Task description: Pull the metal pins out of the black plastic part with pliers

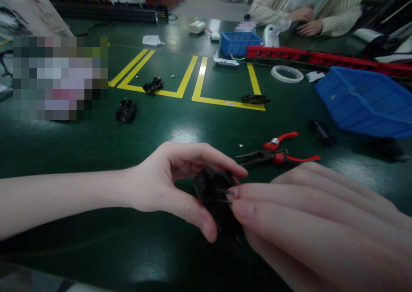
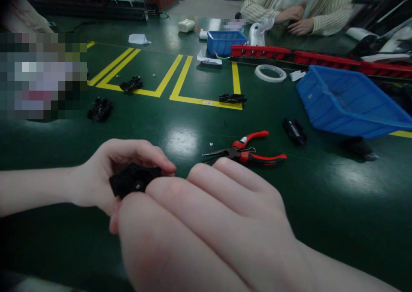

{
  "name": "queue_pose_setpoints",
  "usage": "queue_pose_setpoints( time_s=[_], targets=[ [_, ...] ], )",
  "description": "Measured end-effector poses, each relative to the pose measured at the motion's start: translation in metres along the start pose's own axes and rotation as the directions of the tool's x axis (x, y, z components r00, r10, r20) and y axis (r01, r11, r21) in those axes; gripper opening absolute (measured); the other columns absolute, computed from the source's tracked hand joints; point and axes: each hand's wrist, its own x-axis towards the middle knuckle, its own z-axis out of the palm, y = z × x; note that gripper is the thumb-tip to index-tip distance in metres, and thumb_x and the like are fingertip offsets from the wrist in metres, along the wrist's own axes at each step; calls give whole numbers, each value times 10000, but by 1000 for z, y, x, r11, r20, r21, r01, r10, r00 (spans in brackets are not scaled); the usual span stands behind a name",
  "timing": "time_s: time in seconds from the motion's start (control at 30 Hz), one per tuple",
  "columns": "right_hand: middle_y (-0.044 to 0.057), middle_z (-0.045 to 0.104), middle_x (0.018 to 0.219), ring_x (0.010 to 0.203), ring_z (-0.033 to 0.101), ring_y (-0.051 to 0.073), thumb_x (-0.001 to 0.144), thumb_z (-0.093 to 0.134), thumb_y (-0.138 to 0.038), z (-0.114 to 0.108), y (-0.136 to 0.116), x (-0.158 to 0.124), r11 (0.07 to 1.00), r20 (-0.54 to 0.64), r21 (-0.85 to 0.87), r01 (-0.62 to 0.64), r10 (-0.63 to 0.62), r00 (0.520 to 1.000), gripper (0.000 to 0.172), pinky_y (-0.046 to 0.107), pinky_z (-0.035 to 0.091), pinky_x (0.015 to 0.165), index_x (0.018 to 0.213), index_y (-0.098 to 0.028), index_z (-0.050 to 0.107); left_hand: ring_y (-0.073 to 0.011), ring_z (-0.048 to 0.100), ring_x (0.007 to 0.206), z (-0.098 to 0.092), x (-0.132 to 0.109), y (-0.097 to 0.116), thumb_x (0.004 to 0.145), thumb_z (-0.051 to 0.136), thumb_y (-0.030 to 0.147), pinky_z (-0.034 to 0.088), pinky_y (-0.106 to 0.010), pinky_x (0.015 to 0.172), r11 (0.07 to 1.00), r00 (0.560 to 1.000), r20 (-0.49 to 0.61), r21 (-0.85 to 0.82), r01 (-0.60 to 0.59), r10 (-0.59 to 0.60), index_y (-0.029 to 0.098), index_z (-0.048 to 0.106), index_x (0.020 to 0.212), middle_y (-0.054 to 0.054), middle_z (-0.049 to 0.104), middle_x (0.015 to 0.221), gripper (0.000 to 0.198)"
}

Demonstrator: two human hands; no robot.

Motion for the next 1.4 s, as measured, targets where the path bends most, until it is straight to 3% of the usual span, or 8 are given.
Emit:
queue_pose_setpoints(
  time_s=[0.2,0.27,0.43,0.6,0.77,0.87,1.07,1.4],
  targets=[
    [-52,769,827,649,692,108,996,498,-291,-1,-9,13,994,-108,12,110,-108,988,223,252,535,568,914,-269,704,-208,738,985,0,2,-1,628,931,186,601,-305,907,1000,1000,-6,-15,18,-18,241,737,1093,-18,770,1051,507],
    [-24,760,825,658,688,134,999,478,-289,2,-12,13,999,-170,29,14,-9,985,245,283,539,560,907,-268,705,-211,735,996,0,2,-1,624,931,172,598,-309,920,999,1000,-5,-16,29,-29,243,739,1093,-20,768,1063,512],
    [-13,736,868,663,665,123,1009,443,-337,5,-8,10,984,-61,176,34,-23,998,280,263,558,589,910,-274,698,-210,726,1027,1,0,-2,620,923,134,594,-312,938,999,1000,-11,-31,26,-26,256,730,1125,-29,756,1112,555],
    [-8,749,880,699,678,146,984,488,-283,-1,-6,9,982,-23,184,33,-29,999,251,273,579,605,916,-269,729,-202,727,1008,0,-1,-2,640,924,183,598,-310,921,1000,1000,-11,-1,0,0,251,728,1107,-26,758,1096,511],
    [-36,750,948,738,685,133,942,582,-225,4,-12,1,986,-139,165,-2,25,990,174,239,584,652,1013,-298,723,-202,729,987,-1,0,-2,641,930,235,601,-308,903,999,1000,-25,37,-7,7,251,730,1085,-23,764,1068,487],
    [0,742,889,700,681,152,967,516,-253,7,-18,6,992,-200,123,-18,42,979,223,266,582,626,892,-261,725,-194,727,991,-1,1,-2,652,922,205,596,-297,906,999,999,-24,43,-26,27,254,730,1088,-15,761,1071,480],
    [-1,732,835,689,688,148,930,519,-197,6,-21,14,990,-62,121,-71,78,995,262,259,612,620,771,-275,712,-202,727,969,0,-2,-4,613,933,186,601,-301,879,996,998,-64,83,29,-24,245,727,1095,-29,754,1072,528],
    [-13,774,939,837,738,110,892,611,-68,4,0,20,947,6,322,-1,0,1000,207,175,604,754,967,-243,692,-175,730,935,5,-3,-4,666,919,231,597,-257,835,988,988,-119,131,-83,99,213,703,1094,-32,760,1027,480]
  ],
)
